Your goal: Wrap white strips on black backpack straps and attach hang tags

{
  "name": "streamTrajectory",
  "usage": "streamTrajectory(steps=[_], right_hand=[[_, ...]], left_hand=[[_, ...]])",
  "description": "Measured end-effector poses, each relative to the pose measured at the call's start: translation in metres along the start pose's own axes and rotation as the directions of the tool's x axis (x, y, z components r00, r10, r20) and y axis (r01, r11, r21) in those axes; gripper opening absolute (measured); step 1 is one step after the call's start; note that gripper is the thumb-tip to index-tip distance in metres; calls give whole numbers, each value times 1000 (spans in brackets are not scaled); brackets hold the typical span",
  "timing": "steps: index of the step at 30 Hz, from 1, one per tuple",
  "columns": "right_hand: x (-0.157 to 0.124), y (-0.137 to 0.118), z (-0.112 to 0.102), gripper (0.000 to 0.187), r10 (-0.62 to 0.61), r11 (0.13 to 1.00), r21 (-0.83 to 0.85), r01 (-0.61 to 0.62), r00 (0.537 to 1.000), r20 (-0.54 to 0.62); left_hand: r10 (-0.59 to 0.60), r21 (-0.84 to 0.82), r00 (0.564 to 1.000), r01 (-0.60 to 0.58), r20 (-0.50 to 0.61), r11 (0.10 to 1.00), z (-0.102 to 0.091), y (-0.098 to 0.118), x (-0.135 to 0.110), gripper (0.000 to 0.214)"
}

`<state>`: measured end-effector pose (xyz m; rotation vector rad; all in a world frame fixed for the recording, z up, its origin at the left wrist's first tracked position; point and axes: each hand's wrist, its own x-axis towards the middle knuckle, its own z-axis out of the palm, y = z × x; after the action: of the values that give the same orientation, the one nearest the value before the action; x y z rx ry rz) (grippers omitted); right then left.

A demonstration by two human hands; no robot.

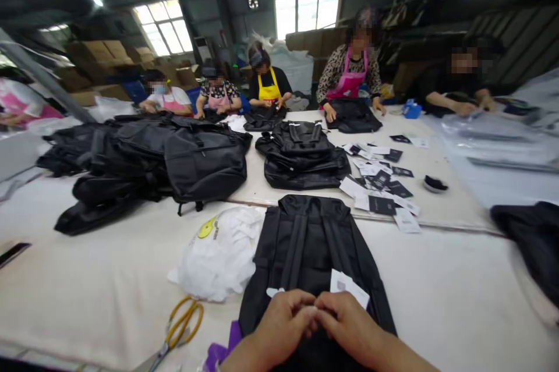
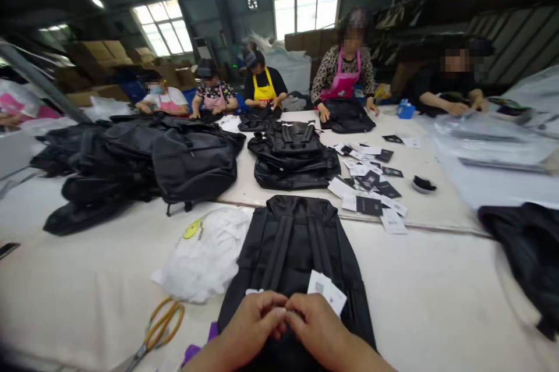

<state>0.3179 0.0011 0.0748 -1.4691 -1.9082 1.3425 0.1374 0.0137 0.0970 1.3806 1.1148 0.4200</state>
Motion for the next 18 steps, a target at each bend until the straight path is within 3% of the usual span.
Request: streamTrajectory(steps=[4,9,14,18], right_hand=[[-4,-1,0,18,70,989,-128,-77,996,-61],[-6,-2,-7,19,9,970,-241,-15,1000,-28],[-3,-2,-7,17,-50,991,-126,52,999,20],[2,7,-2,15,-27,1000,-2,27,999,37]], left_hand=[[46,211,998,-38,-32,977,0,4,0,23],[-158,58,983,152,98,987,3,0,5,29],[-203,-113,960,227,195,967,-5,-4,2,34],[-192,-41,973,199,129,979,-19,-7,1,44]])
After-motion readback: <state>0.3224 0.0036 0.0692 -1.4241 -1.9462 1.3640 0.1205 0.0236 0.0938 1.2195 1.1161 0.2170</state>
